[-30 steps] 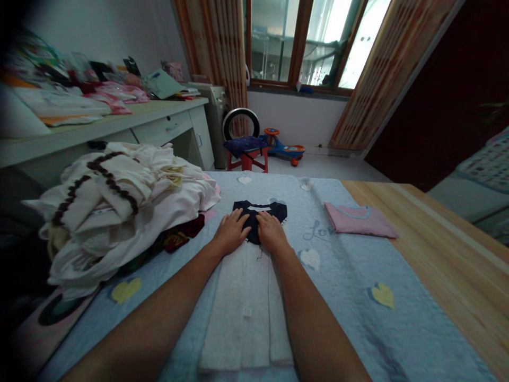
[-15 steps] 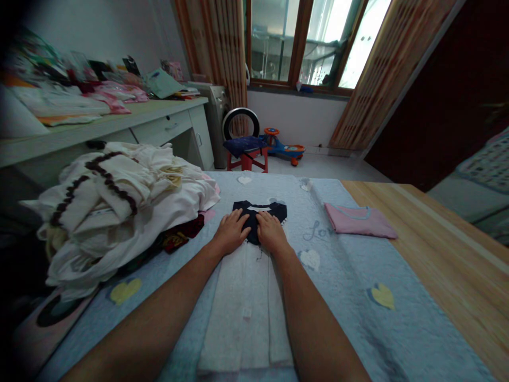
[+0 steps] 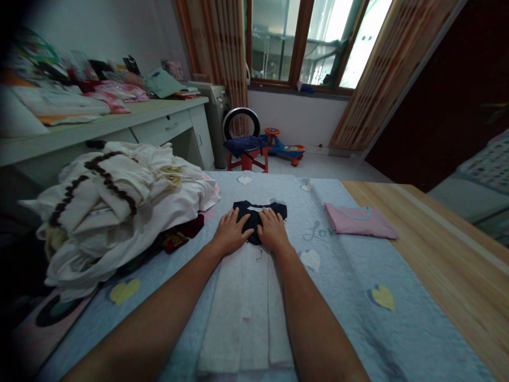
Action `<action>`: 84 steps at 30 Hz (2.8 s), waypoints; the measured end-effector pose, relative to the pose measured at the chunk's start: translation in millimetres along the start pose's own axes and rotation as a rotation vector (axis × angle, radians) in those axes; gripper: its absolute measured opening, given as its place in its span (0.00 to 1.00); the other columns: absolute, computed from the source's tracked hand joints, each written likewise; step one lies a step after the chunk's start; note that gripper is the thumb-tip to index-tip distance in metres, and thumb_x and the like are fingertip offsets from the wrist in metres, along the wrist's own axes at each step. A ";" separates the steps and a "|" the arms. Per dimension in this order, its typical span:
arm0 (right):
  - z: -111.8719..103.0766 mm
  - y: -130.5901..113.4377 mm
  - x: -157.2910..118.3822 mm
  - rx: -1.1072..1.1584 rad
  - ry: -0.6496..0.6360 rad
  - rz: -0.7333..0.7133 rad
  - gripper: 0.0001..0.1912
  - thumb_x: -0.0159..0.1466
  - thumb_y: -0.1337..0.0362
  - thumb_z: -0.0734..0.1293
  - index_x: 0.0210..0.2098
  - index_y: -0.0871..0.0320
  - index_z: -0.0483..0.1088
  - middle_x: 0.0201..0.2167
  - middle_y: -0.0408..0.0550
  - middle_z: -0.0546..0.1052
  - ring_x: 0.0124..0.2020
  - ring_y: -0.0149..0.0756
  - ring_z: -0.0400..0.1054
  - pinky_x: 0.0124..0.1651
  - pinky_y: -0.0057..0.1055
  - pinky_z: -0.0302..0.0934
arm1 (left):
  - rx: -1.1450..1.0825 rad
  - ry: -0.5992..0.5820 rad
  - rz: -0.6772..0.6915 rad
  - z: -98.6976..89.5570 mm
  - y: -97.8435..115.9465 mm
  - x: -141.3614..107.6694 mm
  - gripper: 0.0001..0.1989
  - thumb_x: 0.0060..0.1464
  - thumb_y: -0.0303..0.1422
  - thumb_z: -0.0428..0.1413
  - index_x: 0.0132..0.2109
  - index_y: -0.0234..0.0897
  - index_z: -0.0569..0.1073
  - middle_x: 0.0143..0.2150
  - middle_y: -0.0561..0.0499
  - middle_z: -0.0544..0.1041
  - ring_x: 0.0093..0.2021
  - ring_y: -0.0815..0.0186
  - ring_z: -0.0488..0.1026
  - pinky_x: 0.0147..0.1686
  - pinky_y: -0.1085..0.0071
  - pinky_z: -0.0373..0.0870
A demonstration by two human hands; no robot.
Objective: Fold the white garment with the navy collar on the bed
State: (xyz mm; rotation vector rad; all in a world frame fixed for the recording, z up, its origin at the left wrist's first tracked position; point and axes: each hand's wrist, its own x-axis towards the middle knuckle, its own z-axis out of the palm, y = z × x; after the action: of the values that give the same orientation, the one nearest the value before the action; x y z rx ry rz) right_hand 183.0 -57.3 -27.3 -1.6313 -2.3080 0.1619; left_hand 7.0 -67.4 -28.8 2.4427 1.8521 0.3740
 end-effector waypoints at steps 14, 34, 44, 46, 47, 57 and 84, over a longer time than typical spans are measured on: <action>2.0 -5.6 0.6 -0.011 -0.076 -0.087 0.27 0.70 0.60 0.59 0.66 0.62 0.59 0.69 0.58 0.58 0.70 0.45 0.50 0.69 0.47 0.46 | -0.005 -0.034 -0.077 -2.0 -14.6 11.8 0.25 0.68 0.40 0.42 0.68 0.41 0.59 0.72 0.46 0.58 0.71 0.54 0.53 0.67 0.45 0.50; -6.1 -10.2 -0.7 -0.050 -0.181 -0.058 0.35 0.69 0.51 0.58 0.70 0.62 0.52 0.72 0.55 0.50 0.73 0.43 0.42 0.71 0.48 0.38 | -0.106 0.059 0.053 -1.0 -20.8 23.9 0.22 0.67 0.33 0.43 0.64 0.39 0.66 0.70 0.46 0.62 0.72 0.61 0.52 0.69 0.52 0.47; -4.6 -8.5 -1.5 -0.031 -0.163 -0.072 0.34 0.69 0.50 0.57 0.70 0.60 0.52 0.72 0.54 0.52 0.72 0.43 0.43 0.71 0.47 0.38 | -0.065 -0.023 0.009 2.2 -17.5 23.2 0.27 0.66 0.43 0.45 0.68 0.38 0.60 0.72 0.42 0.58 0.72 0.56 0.52 0.68 0.48 0.48; -4.6 -8.5 -1.5 -0.027 -0.162 -0.069 0.35 0.69 0.50 0.58 0.70 0.60 0.53 0.72 0.54 0.52 0.72 0.43 0.43 0.71 0.48 0.38 | -0.056 -0.027 -0.006 1.2 -16.8 22.8 0.28 0.66 0.44 0.46 0.68 0.39 0.59 0.72 0.42 0.57 0.72 0.55 0.51 0.68 0.48 0.47; -4.5 -8.3 -1.4 -0.025 -0.161 -0.069 0.35 0.69 0.50 0.58 0.70 0.60 0.53 0.72 0.54 0.52 0.72 0.43 0.43 0.71 0.48 0.38 | -0.053 -0.029 -0.011 0.5 -16.5 22.7 0.28 0.66 0.44 0.46 0.69 0.39 0.59 0.72 0.42 0.57 0.72 0.55 0.51 0.69 0.49 0.48; -5.1 -9.3 -1.3 -0.023 -0.162 -0.057 0.30 0.72 0.55 0.53 0.69 0.60 0.53 0.72 0.52 0.52 0.72 0.41 0.43 0.71 0.47 0.40 | -0.053 -0.002 -0.067 2.2 -17.2 23.0 0.28 0.66 0.44 0.45 0.68 0.36 0.60 0.72 0.40 0.57 0.71 0.55 0.52 0.68 0.48 0.48; -5.4 -12.6 0.3 -0.035 -0.172 -0.035 0.31 0.70 0.55 0.56 0.69 0.60 0.53 0.72 0.53 0.52 0.72 0.42 0.43 0.71 0.47 0.39 | -0.082 0.046 0.036 7.0 -17.8 20.7 0.27 0.66 0.39 0.47 0.67 0.33 0.61 0.70 0.41 0.62 0.70 0.58 0.56 0.68 0.56 0.52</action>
State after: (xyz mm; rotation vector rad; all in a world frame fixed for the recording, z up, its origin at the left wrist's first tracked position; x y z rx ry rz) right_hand 173.3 -61.9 -18.7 -1.6516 -2.4782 0.2646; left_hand -3.0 -41.9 -35.6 2.4366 1.7744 0.5025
